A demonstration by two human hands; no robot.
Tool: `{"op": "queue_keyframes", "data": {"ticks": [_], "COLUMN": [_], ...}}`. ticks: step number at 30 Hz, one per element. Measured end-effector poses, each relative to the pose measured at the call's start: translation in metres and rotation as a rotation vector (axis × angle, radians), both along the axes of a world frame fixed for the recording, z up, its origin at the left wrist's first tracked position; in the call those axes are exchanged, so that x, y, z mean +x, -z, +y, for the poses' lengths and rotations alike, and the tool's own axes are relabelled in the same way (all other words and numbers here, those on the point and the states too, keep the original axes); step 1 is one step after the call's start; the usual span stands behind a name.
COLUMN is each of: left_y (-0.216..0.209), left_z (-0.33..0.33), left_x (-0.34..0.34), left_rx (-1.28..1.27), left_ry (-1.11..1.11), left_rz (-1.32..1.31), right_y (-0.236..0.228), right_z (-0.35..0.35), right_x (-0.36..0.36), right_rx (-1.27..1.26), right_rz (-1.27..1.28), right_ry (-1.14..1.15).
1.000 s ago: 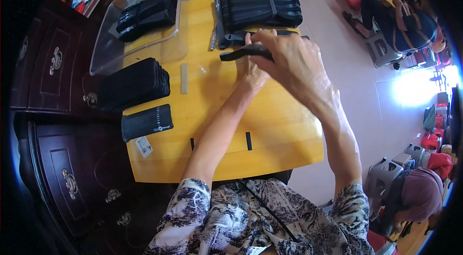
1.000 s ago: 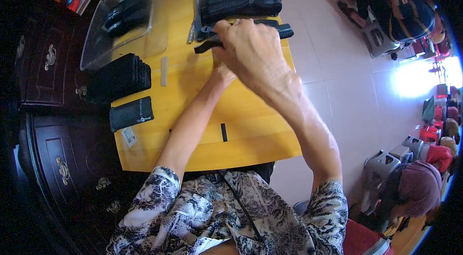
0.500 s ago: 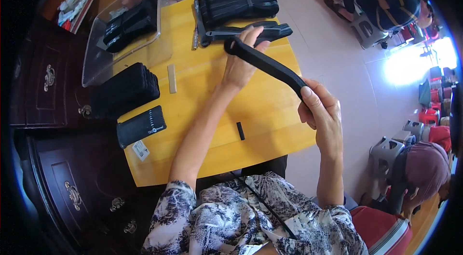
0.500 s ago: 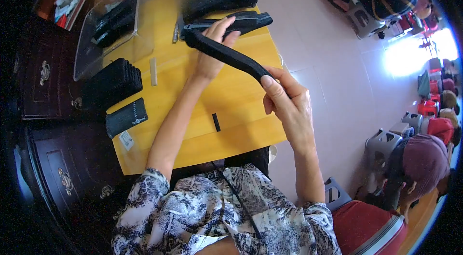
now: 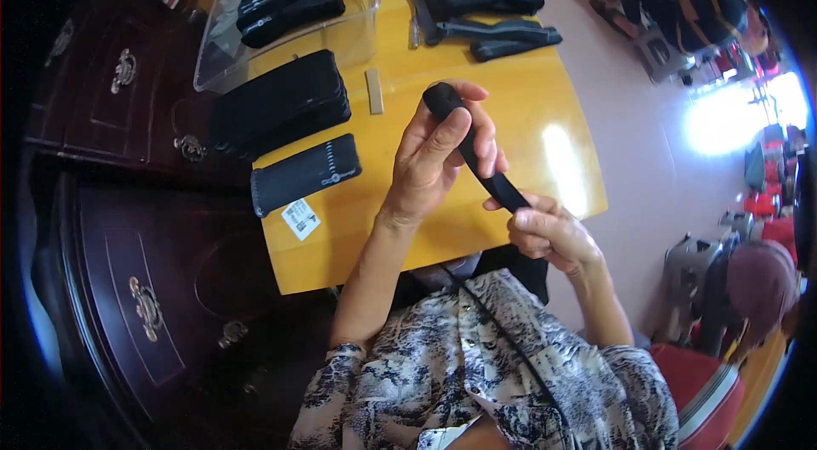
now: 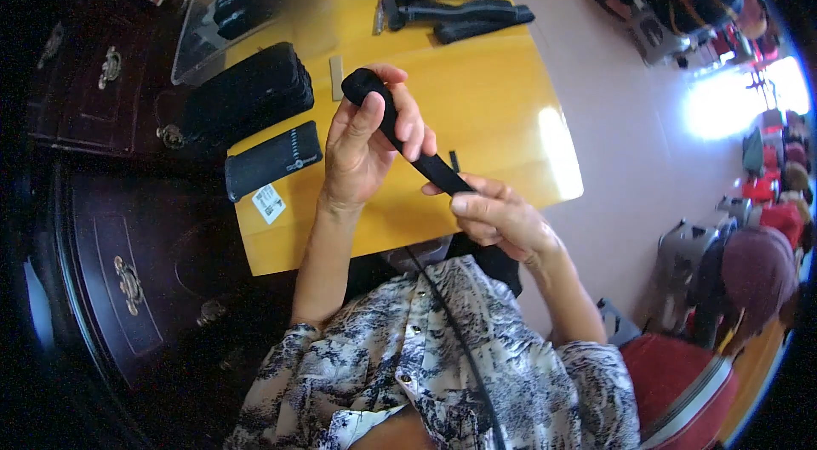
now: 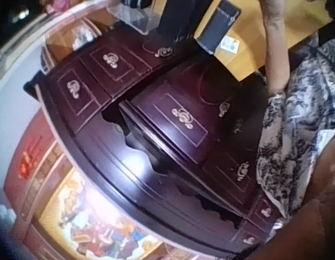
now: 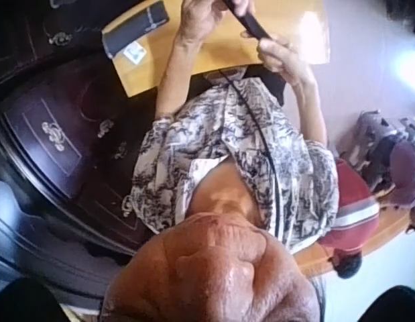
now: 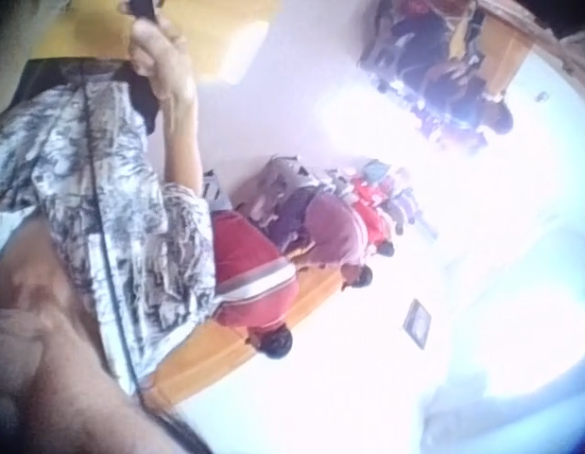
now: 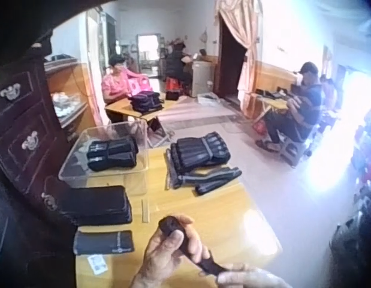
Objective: Organizing and stacking black elastic textile straps on a wooden table.
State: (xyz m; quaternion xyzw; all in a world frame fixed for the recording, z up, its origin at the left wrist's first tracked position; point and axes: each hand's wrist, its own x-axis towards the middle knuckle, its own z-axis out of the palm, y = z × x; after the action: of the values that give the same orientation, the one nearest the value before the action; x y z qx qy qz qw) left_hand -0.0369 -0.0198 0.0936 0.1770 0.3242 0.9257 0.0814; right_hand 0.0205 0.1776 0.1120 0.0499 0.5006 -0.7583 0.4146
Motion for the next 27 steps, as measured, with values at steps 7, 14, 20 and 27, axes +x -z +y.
{"op": "queue_keyframes", "data": {"ticks": [7, 14, 20, 27], "left_y": [0.018, 0.029, 0.017, 0.024], "left_z": [0.006, 0.016, 0.023, 0.072], "left_x": [0.067, 0.133, 0.174, 0.242], "left_rx": [0.125, -0.108, -0.480, -0.562], "left_ry": [0.293, 0.501, 0.450, 0.311], "left_rz": [-0.204, 0.039, 0.360, 0.655], "right_y": [-0.069, -0.045, 0.004, 0.070], "right_z": [0.005, 0.030, 0.077, 0.066], "right_x": [0.041, 0.107, 0.132, 0.150], "right_rx": [1.023, 0.732, 0.444, 0.144], "right_rz": [1.117, 0.984, 0.554, 0.488], "right_ry": [-0.419, -0.593, -0.451, -0.510]}}
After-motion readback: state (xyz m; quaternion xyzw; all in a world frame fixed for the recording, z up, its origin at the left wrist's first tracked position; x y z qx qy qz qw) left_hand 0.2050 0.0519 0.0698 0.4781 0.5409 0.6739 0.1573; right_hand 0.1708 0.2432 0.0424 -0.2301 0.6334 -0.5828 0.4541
